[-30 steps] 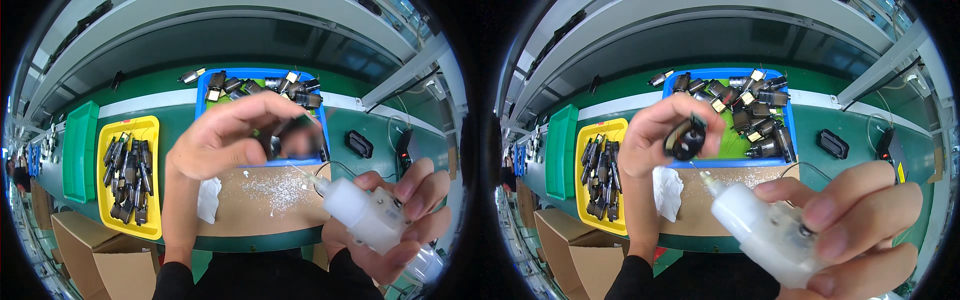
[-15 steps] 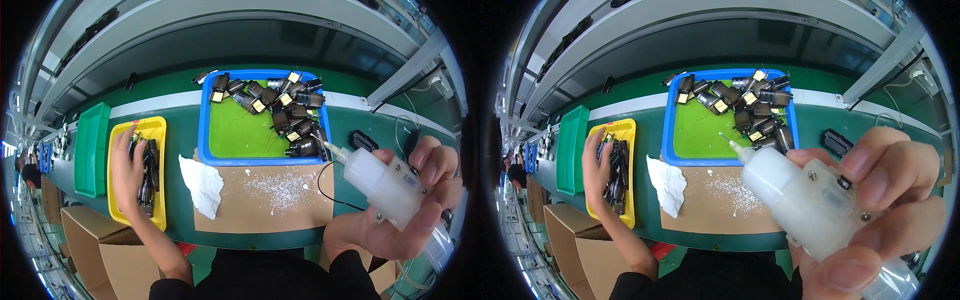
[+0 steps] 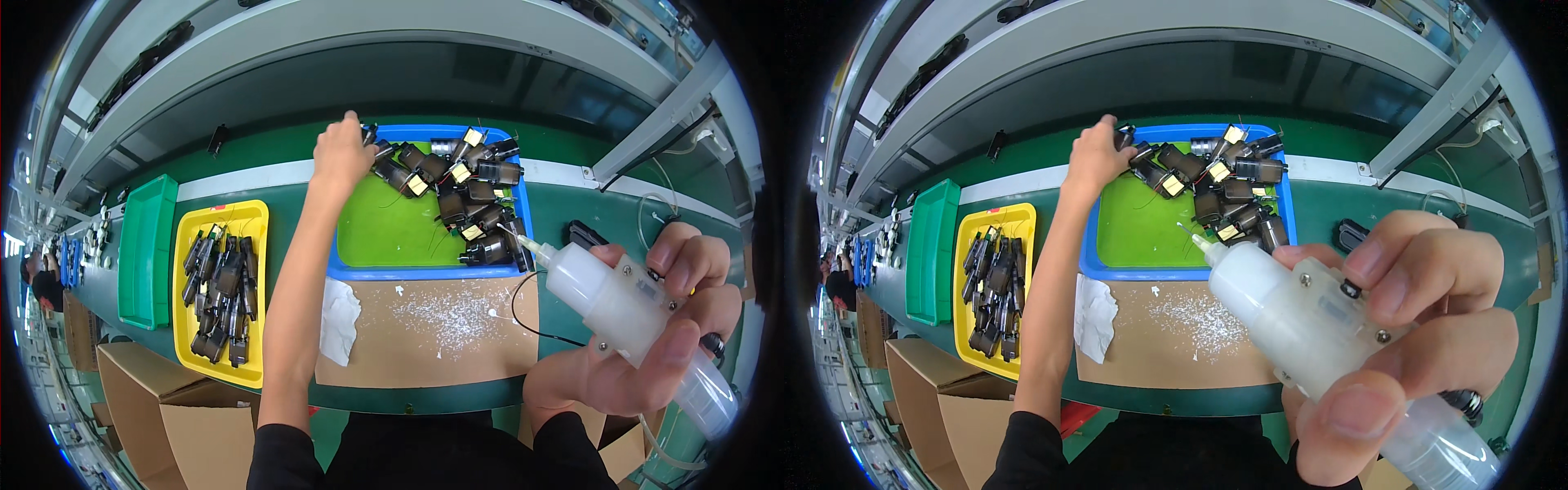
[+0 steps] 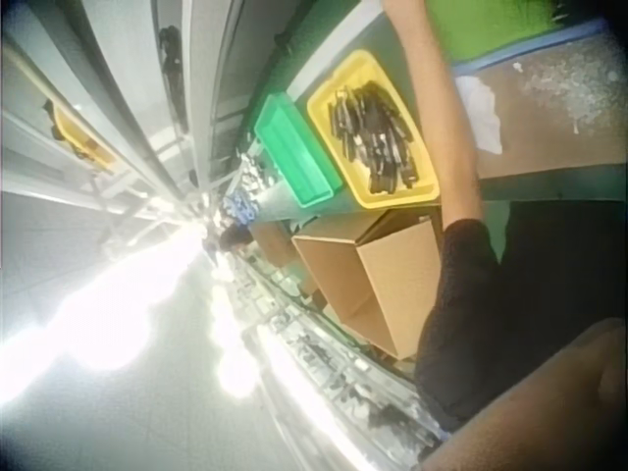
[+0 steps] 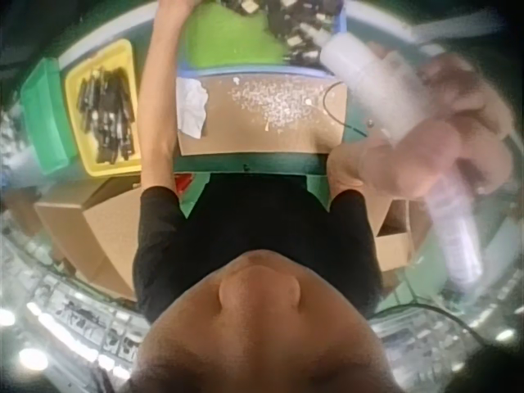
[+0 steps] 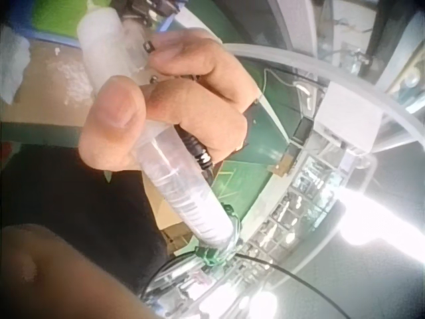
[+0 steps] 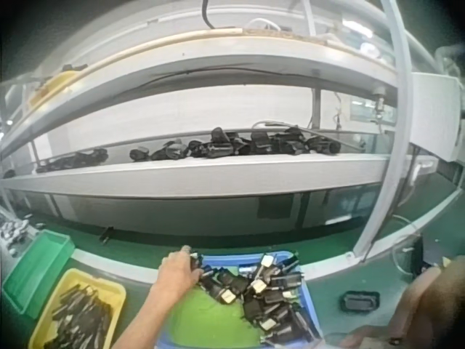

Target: The person repeatedly picks up small black cylindrical electronic components from a blue tray and applies a clear liquid from a syringe-like dispenser into the open end of each component. After application, the person places the treated component into a yellow tray. The process is repeated for multiple units throughout the clip.

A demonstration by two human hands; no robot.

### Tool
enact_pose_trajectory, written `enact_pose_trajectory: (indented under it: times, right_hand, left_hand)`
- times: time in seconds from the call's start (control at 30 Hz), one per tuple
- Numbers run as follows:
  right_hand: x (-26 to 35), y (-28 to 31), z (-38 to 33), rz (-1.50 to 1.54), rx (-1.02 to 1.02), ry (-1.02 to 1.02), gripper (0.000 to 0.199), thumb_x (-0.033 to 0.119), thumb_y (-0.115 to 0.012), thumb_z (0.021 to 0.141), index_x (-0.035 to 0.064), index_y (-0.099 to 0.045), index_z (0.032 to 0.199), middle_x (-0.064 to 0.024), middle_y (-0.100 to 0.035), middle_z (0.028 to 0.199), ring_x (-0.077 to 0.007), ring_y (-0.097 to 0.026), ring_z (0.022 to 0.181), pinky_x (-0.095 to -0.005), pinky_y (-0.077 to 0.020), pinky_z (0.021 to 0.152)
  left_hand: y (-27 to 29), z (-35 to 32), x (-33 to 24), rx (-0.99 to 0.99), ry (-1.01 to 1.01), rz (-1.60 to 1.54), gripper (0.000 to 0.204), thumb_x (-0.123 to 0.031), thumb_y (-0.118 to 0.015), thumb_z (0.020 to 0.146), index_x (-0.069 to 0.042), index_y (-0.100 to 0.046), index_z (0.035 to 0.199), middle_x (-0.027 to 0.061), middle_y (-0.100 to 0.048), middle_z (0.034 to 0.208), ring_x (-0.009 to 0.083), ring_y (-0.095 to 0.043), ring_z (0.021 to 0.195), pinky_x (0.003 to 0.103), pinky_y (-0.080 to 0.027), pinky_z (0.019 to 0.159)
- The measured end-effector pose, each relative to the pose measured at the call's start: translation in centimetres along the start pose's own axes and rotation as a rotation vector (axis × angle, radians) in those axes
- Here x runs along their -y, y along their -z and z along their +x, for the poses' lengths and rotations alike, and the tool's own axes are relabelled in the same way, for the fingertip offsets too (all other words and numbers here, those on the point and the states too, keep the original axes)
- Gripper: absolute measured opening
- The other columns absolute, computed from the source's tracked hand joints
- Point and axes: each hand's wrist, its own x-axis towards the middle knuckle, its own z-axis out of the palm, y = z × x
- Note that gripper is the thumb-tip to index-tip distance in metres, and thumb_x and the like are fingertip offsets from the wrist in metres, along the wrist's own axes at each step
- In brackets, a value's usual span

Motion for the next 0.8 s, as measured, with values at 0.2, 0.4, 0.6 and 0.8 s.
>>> enact_pose_trajectory:
  times: [0.2, 0.4, 0.6, 0.8]
  right_hand:
    - [-0.1, 0.5, -0.1, 0.001, 0.068, 0.025, 0.022, 0.022, -0.047, 0.083, 0.0070, -0.033, 0.074, -0.0100, -0.033, 0.091, -0.0216, -0.036, 0.091, -0.0397, -0.0562, 0.074]
    - [-0.5, 0.3, 0.0, 0.003, 0.125, 0.127, 0.024, 0.023, -0.048, 0.083, 0.0072, -0.033, 0.073, -0.0100, -0.033, 0.089, -0.0213, -0.036, 0.089, -0.0392, -0.0565, 0.073]
    - [-0.8, -1.2, -0.7, -0.002, 0.108, 0.122, 0.025, 0.025, -0.052, 0.082, 0.0086, -0.035, 0.074, -0.0094, -0.033, 0.087, -0.0209, -0.037, 0.085, -0.0389, -0.0562, 0.070]
    - [-0.7, -1.5, -1.0, 0.044, 0.146, 0.126, 0.025, 0.027, -0.054, 0.082, 0.0101, -0.037, 0.076, -0.0084, -0.034, 0.088, -0.0208, -0.037, 0.085, -0.0410, -0.0552, 0.067]
  left_hand:
    - [5.7, -3.0, 0.0, 0.045, 0.193, -1.344, 0.039, -0.017, -0.060, 0.081, 0.007, -0.050, 0.110, 0.0227, -0.057, 0.102, 0.0291, -0.060, 0.089, 0.034, -0.051, 0.077]
    - [6.3, -6.0, -2.0, 0.527, 0.317, -2.226, 0.048, -0.027, -0.033, 0.094, 0.007, -0.031, 0.128, 0.0190, -0.052, 0.106, 0.0274, -0.057, 0.090, 0.034, -0.051, 0.078]
    - [5.9, -7.4, -4.5, 0.716, -0.063, -2.138, 0.060, -0.043, -0.027, 0.095, 0.001, -0.024, 0.135, 0.0062, -0.046, 0.095, 0.0125, -0.040, 0.064, 0.024, -0.034, 0.053]
    - [6.7, -9.2, -5.6, 0.843, -0.371, -1.995, 0.063, -0.044, -0.055, 0.083, 0.007, -0.041, 0.118, 0.0286, -0.047, 0.114, 0.0200, -0.057, 0.078, 0.026, -0.046, 0.056]
